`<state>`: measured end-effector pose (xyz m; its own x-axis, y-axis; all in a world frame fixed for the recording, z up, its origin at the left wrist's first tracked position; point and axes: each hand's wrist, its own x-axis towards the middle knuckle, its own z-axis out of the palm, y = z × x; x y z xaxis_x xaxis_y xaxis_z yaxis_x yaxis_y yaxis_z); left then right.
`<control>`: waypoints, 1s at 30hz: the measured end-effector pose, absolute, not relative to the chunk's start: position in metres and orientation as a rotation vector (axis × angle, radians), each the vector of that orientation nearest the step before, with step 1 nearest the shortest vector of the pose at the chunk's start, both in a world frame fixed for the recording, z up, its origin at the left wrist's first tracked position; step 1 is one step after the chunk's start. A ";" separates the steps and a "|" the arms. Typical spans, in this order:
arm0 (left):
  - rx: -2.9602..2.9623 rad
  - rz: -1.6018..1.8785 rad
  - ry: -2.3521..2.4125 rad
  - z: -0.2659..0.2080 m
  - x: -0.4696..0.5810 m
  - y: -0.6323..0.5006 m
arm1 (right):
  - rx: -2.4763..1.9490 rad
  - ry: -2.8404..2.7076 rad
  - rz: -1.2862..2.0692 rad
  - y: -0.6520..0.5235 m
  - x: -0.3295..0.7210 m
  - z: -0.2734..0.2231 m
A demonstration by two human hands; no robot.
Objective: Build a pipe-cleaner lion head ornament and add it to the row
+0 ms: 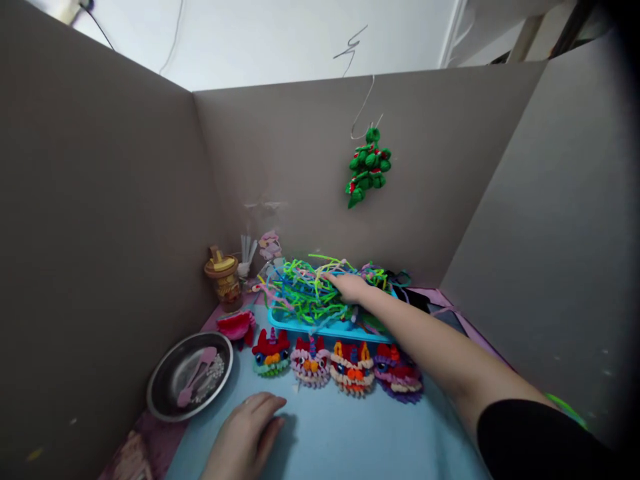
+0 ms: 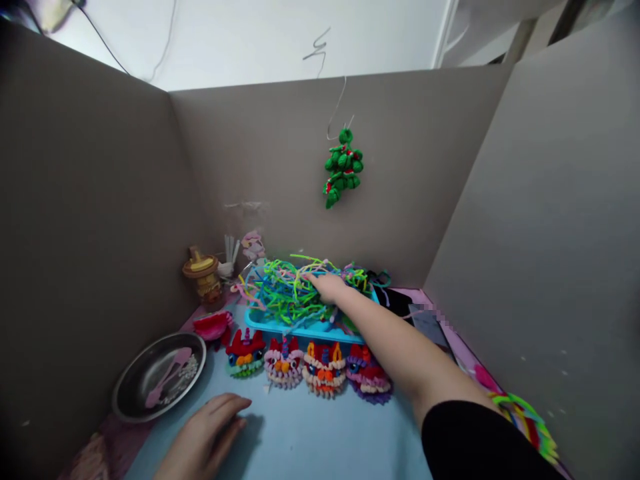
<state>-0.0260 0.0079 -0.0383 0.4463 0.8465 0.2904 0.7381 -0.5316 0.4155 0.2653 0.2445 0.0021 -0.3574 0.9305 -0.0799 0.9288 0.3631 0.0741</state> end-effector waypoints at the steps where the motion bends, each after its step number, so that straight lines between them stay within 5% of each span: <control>1: 2.474 0.726 1.373 -0.040 -0.028 0.009 | 1.753 2.512 0.027 0.248 0.269 0.005; 11: 2.435 0.911 1.337 -0.040 -0.024 0.012 | 1.797 2.845 -0.174 0.259 0.318 0.074; 17: 2.470 0.862 1.371 -0.024 -0.017 0.010 | 1.937 2.955 0.060 0.237 0.296 0.032; 22: 2.442 0.660 1.400 -0.022 -0.015 0.012 | 1.422 2.830 -0.366 0.218 0.280 -0.019; 30: 2.435 0.624 1.344 0.012 -0.006 0.030 | 1.588 3.128 -0.257 0.218 0.296 0.032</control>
<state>-0.0064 0.0304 0.0117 0.4706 0.8516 0.2309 0.7258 -0.5224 0.4475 0.2963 0.2177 0.0323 -0.5366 0.8019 0.2629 0.7482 0.5961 -0.2911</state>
